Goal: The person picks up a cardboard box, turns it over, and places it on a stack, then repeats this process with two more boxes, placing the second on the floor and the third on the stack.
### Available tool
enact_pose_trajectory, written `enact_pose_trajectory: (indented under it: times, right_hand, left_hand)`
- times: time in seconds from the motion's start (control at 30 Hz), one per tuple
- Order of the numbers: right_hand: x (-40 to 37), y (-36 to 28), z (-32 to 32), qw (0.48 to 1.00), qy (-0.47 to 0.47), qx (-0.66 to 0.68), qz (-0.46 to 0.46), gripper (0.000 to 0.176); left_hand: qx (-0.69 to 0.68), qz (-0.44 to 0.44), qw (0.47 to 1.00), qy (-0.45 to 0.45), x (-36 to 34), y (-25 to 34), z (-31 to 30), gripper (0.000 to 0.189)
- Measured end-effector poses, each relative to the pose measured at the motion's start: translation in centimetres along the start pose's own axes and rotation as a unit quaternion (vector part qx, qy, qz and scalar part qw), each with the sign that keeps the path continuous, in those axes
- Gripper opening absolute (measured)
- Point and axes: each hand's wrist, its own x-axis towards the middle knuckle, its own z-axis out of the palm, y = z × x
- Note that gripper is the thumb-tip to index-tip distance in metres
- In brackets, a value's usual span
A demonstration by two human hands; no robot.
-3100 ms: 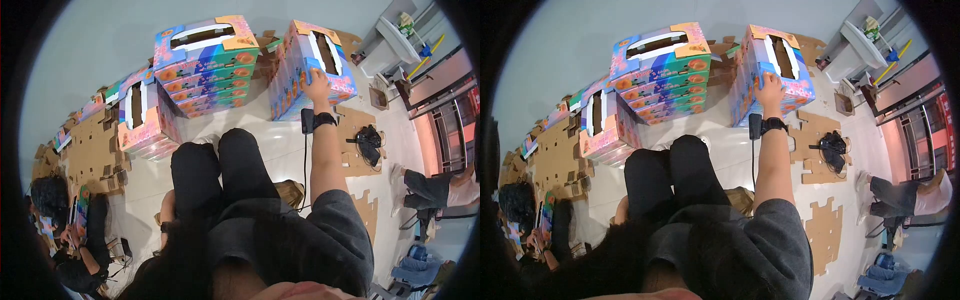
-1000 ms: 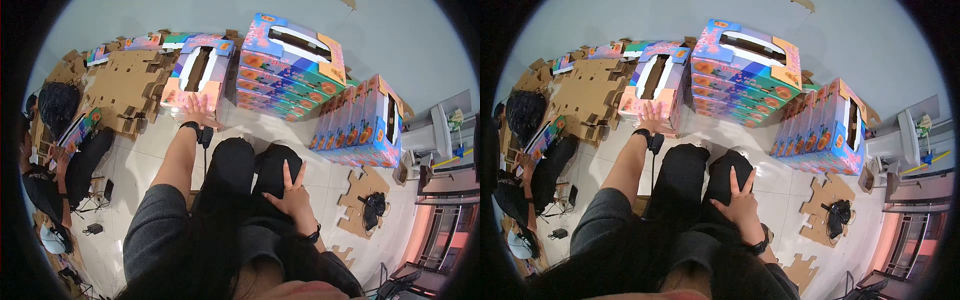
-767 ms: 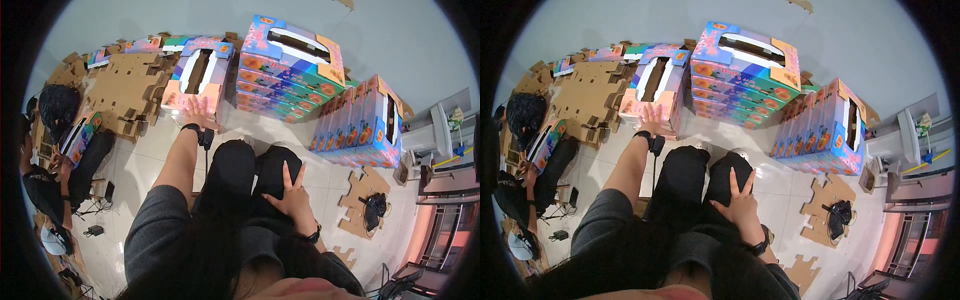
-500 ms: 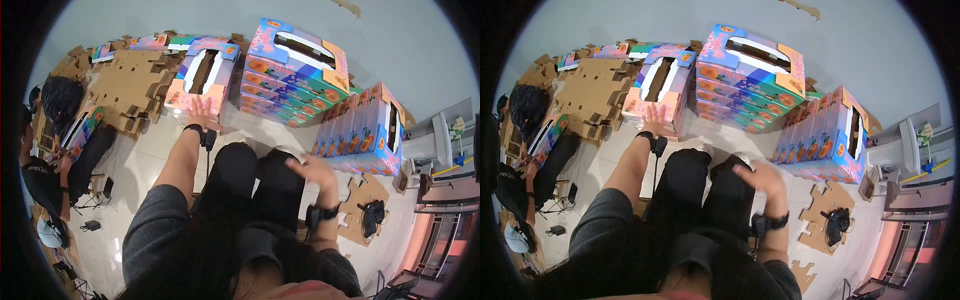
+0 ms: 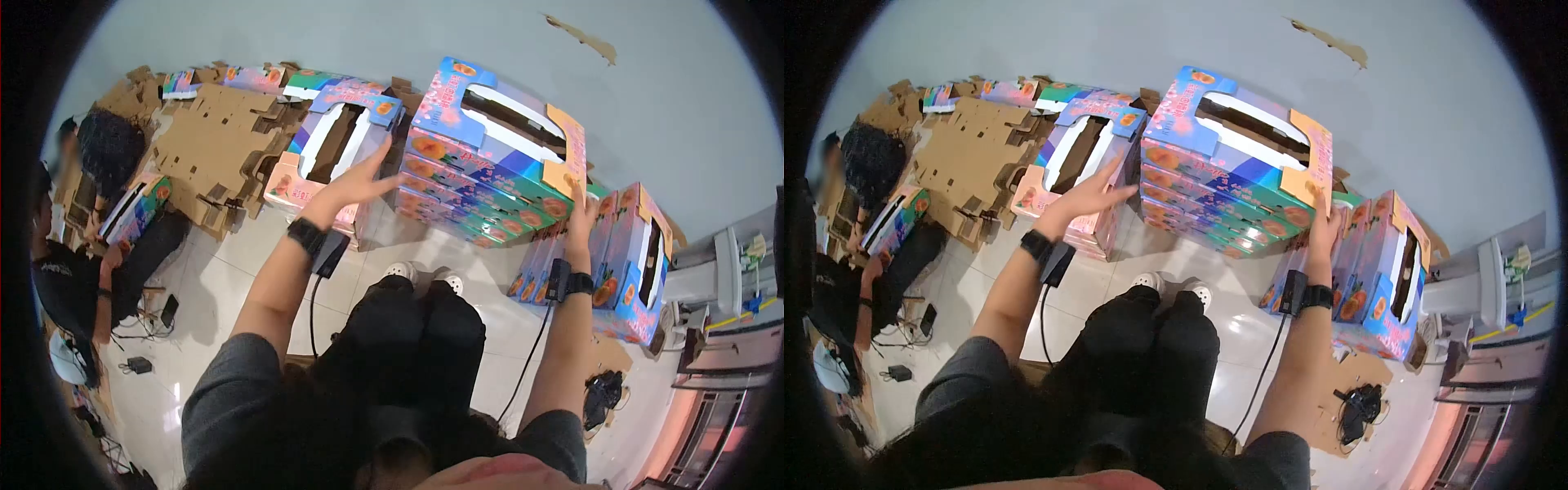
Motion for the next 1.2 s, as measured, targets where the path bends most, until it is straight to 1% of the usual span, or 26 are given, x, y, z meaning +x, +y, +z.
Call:
enact_pose_trajectory:
  times: [0.07, 0.1, 0.13, 0.2, 0.27, 0.37, 0.47, 0.57, 0.6, 0.67, 0.7, 0.73, 0.8, 0.87, 0.93, 1.0, 1.03, 1.07, 1.1, 1.13, 1.17, 1.2]
  right_hand:
    - [-2.7, -3.1, 1.4, 0.983, 0.004, 0.139, 0.121, 0.063]
    - [-3.3, -3.8, 2.0, 0.961, 0.006, 0.207, 0.182, 0.063]
    - [-1.2, -0.2, 1.6, 0.949, -0.086, 0.272, 0.136, 0.062]
    - [-0.6, 1.2, 1.2, 0.939, -0.083, 0.289, 0.166, 0.059]
    - [-0.9, 1.0, 1.1, 0.933, -0.081, 0.296, 0.189, 0.056]
    - [-3.7, -1.1, 0.7, 0.947, -0.094, 0.290, 0.096, 0.057]
    - [-5.4, -2.2, -0.6, 0.933, -0.109, 0.325, 0.111, 0.047]
    - [-7.4, -3.7, -1.2, 0.933, -0.114, 0.317, 0.127, 0.049]
    - [-8.6, -5.3, -0.6, 0.940, -0.102, 0.305, 0.111, 0.051]
    - [-9.8, -6.2, -0.1, 0.938, -0.135, 0.316, 0.047, 0.052]
    - [-10.4, -6.5, 0.1, 0.935, -0.151, 0.319, 0.017, 0.053]
    - [-10.7, -6.7, 1.2, 0.942, -0.070, 0.324, 0.045, 0.051]
    - [-12.1, -7.8, 2.0, 0.958, -0.105, 0.264, -0.037, 0.051]
    - [-14.7, -12.0, 4.0, 0.912, -0.113, 0.391, 0.052, 0.049]
    - [-15.7, -12.3, 5.9, 0.926, -0.129, 0.355, 0.030, 0.049]
    - [-17.4, -13.3, 7.4, 0.935, -0.134, 0.327, 0.021, 0.051]
    - [-18.0, -13.5, 7.8, 0.937, -0.148, 0.316, 0.023, 0.051]
    - [-18.4, -13.1, 8.3, 0.939, -0.162, 0.304, 0.024, 0.052]
    - [-18.6, -12.6, 9.0, 0.940, -0.175, 0.292, 0.022, 0.052]
    - [-18.4, -11.5, 10.0, 0.932, -0.187, 0.309, 0.026, 0.050]
    - [-18.8, -11.8, 10.3, 0.930, -0.202, 0.306, 0.036, 0.050]
    - [-19.8, -12.1, 10.8, 0.927, -0.216, 0.302, 0.048, 0.049]
  left_hand:
    - [-0.110, 0.018, 0.985, 0.134, 2.7, 1.8, 1.7, 0.088]
    - [-0.182, -0.010, 0.973, 0.139, 3.9, 2.1, 2.6, 0.091]
    - [-0.254, -0.036, 0.956, 0.141, 5.2, 2.3, 3.7, 0.093]
    - [-0.307, -0.034, 0.932, 0.188, 6.7, 1.7, 5.8, 0.093]
    - [-0.273, 0.022, 0.922, 0.273, 7.4, 0.3, 7.8, 0.087]
    - [-0.405, -0.043, 0.891, 0.199, 4.4, 5.1, 6.1, 0.081]
    - [-0.231, 0.027, 0.936, 0.263, 2.5, 5.0, 5.3, 0.071]
    - [-0.383, -0.028, 0.880, 0.281, -0.9, 6.2, 4.3, 0.059]
    - [-0.370, -0.014, 0.883, 0.288, -2.3, 6.4, 3.7, 0.055]
    - [-0.329, 0.003, 0.894, 0.303, -5.1, 4.9, 2.2, 0.058]
    - [-0.358, -0.004, 0.883, 0.304, -6.7, 4.7, 1.2, 0.060]
    - [-0.386, -0.010, 0.871, 0.305, -8.3, 4.7, 0.1, 0.063]
    - [-0.527, -0.049, 0.797, 0.291, -11.8, 5.1, -2.1, 0.069]
    - [-0.513, -0.114, 0.788, 0.322, -14.7, 5.3, -3.6, 0.073]
    - [-0.501, -0.176, 0.778, 0.336, -17.2, 5.7, -4.9, 0.076]
    - [-0.494, -0.160, 0.803, 0.291, -19.6, 2.2, -5.1, 0.074]
    - [-0.491, -0.152, 0.815, 0.268, -20.7, 1.7, -5.5, 0.073]
    - [-0.537, -0.158, 0.780, 0.278, -22.7, 1.4, -5.1, 0.065]
    - [-0.556, -0.156, 0.760, 0.300, -24.1, 0.5, -4.9, 0.061]
    - [-0.574, -0.153, 0.738, 0.320, -25.0, -1.4, -4.5, 0.058]
    - [-0.592, -0.150, 0.716, 0.339, -25.8, -3.2, -4.3, 0.055]
    - [-0.584, -0.150, 0.724, 0.334, -26.7, -4.5, -4.6, 0.049]
